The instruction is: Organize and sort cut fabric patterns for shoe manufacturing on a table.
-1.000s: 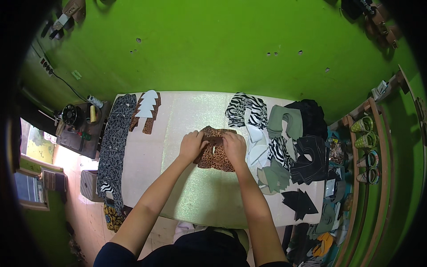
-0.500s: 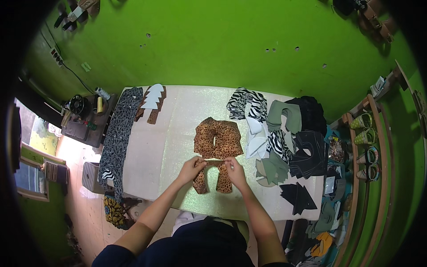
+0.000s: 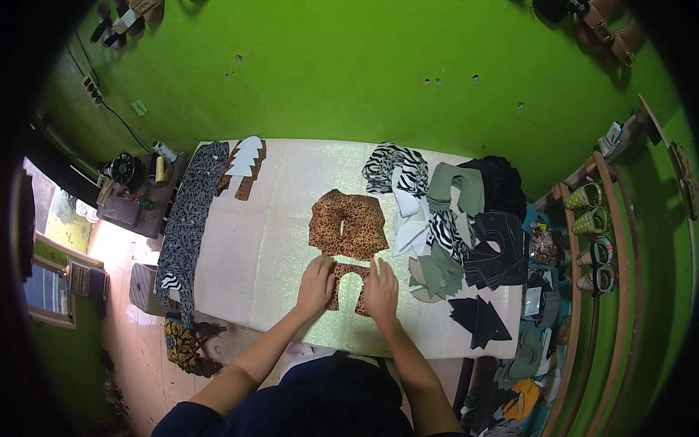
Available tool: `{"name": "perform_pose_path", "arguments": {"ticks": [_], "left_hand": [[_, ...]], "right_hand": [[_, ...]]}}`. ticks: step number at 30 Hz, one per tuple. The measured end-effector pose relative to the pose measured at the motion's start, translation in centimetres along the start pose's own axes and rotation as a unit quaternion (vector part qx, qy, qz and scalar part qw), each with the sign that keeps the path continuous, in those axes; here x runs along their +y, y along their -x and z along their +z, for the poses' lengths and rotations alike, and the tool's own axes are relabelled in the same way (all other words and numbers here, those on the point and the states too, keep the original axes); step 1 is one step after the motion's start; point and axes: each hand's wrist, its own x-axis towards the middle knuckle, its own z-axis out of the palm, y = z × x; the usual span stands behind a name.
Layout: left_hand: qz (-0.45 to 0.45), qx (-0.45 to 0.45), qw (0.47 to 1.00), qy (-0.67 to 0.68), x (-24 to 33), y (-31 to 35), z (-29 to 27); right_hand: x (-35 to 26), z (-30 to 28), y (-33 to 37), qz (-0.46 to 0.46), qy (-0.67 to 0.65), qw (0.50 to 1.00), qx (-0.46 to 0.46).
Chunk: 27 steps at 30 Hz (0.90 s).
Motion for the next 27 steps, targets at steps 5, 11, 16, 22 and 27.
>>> {"name": "perform_pose_path", "arguments": {"ticks": [5, 11, 16, 22, 27], "left_hand": [[0.055, -0.074, 0.988, -0.122, -0.3, 2.8, 2.5], [0.071, -0.108, 0.976, -0.177, 0.5, 1.8, 2.6], [0.085, -0.078, 0.982, -0.149, 3.0, -2.2, 2.5], [0.099, -0.105, 0.987, -0.071, 5.6, -4.7, 3.8], [0.075, -0.121, 0.990, -0.016, 6.3, -5.3, 3.8]], "right_hand": [[-0.2, 1.1, 2.3, -0.044, 0.069, 0.993, -0.079], [1.1, -0.3, -0.3, -0.009, 0.006, 0.999, -0.044], [6.6, -3.0, -7.2, 0.057, 0.123, 0.990, 0.043], [10.7, -5.8, -11.3, 0.075, 0.113, 0.984, -0.114], [9.7, -6.7, -11.5, 0.050, 0.098, 0.993, -0.042]]}}
